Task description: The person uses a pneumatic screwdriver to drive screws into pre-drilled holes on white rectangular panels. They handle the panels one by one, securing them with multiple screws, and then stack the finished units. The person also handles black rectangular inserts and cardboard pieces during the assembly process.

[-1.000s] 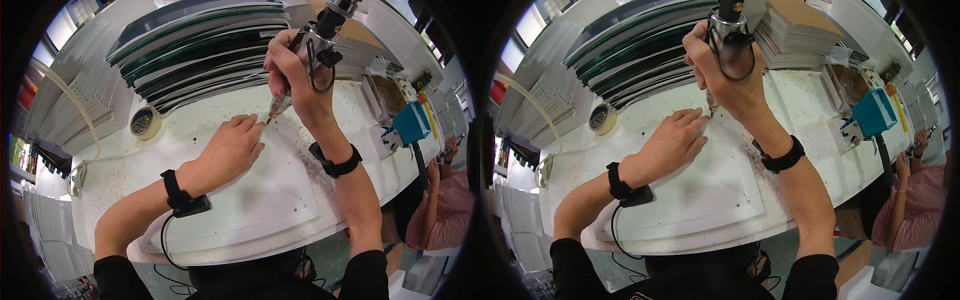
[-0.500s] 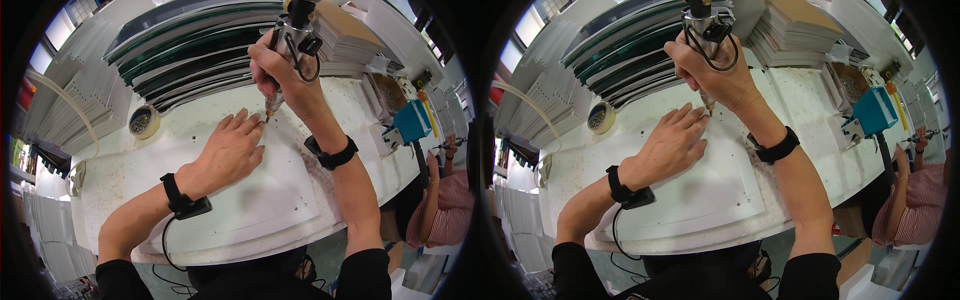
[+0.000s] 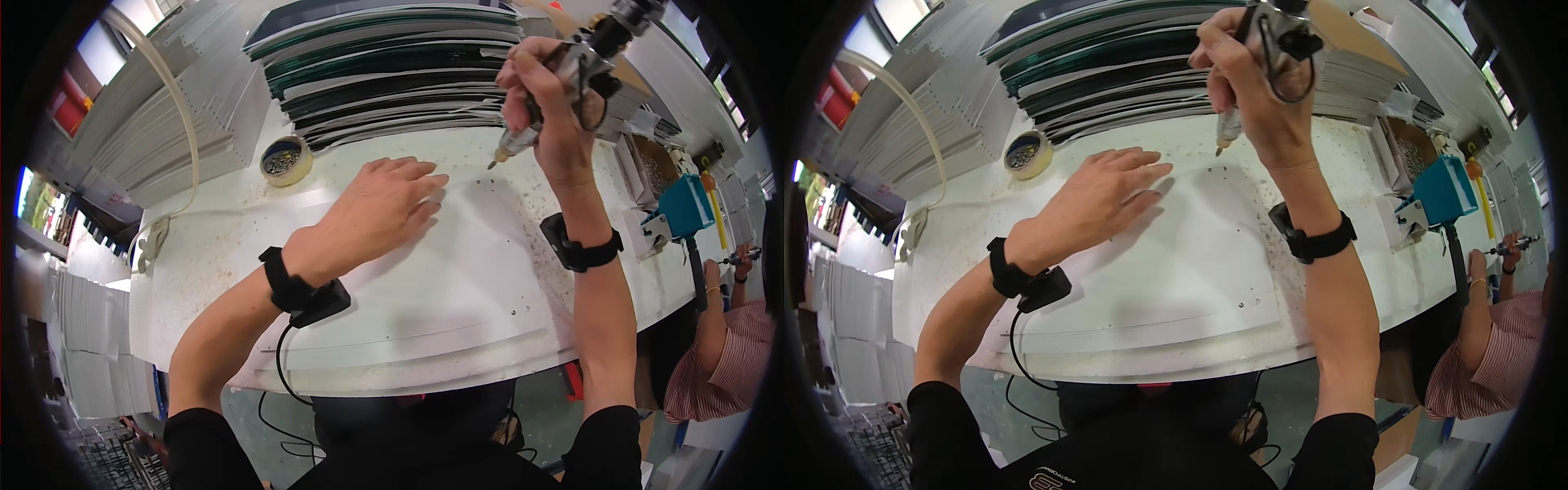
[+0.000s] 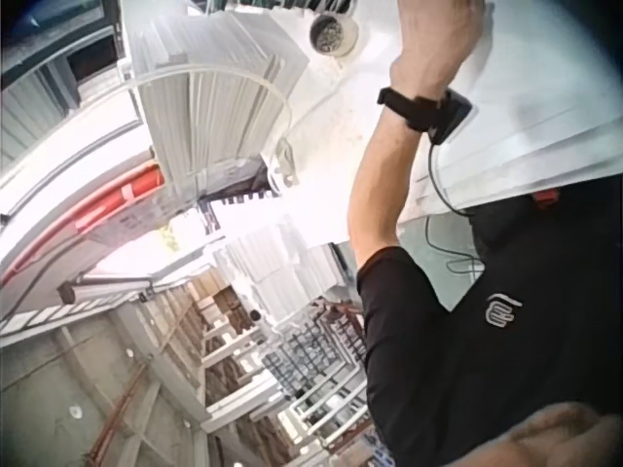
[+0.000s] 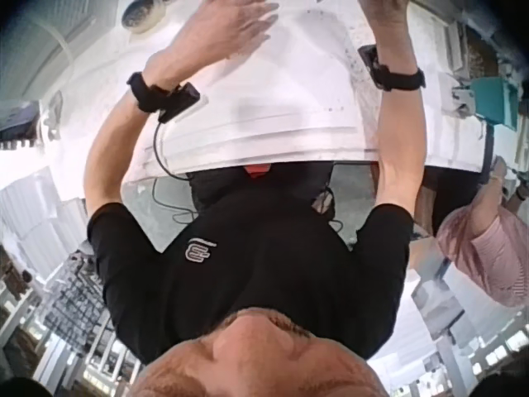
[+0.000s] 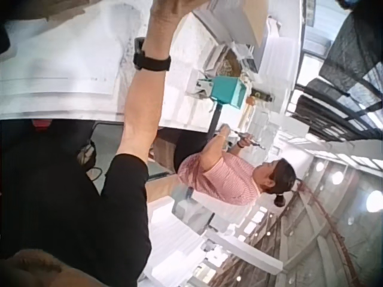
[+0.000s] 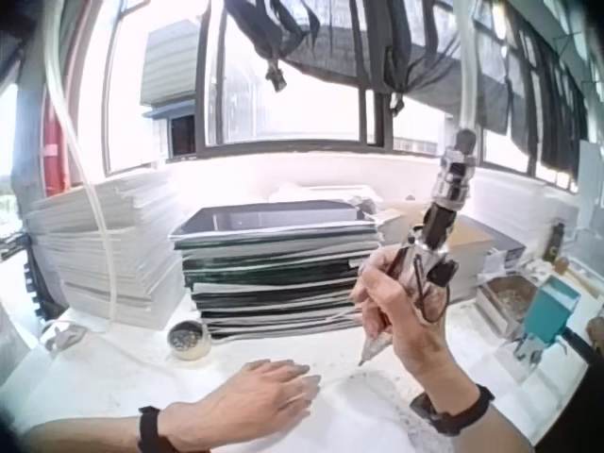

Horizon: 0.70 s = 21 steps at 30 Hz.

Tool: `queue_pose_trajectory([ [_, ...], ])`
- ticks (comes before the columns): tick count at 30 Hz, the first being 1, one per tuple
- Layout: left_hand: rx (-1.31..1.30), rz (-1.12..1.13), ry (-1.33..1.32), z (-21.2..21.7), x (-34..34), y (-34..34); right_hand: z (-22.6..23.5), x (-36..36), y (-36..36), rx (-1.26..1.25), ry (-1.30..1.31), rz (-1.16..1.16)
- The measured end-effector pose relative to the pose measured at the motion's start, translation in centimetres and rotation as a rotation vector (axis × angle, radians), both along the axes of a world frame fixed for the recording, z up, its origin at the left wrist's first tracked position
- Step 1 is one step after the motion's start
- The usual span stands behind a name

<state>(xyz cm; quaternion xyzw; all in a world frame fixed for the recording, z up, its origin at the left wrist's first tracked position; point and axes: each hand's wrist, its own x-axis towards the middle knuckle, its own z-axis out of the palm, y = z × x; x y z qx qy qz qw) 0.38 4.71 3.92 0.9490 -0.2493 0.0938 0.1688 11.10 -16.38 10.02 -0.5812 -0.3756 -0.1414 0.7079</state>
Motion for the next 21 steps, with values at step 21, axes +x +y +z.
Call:
queue_pose_trajectory([
  [21,0.169,0.142,-0.033,-1.8,-7.0,6.4,-0.7,-11.7,1.0,0.191,0.199,0.270],
])
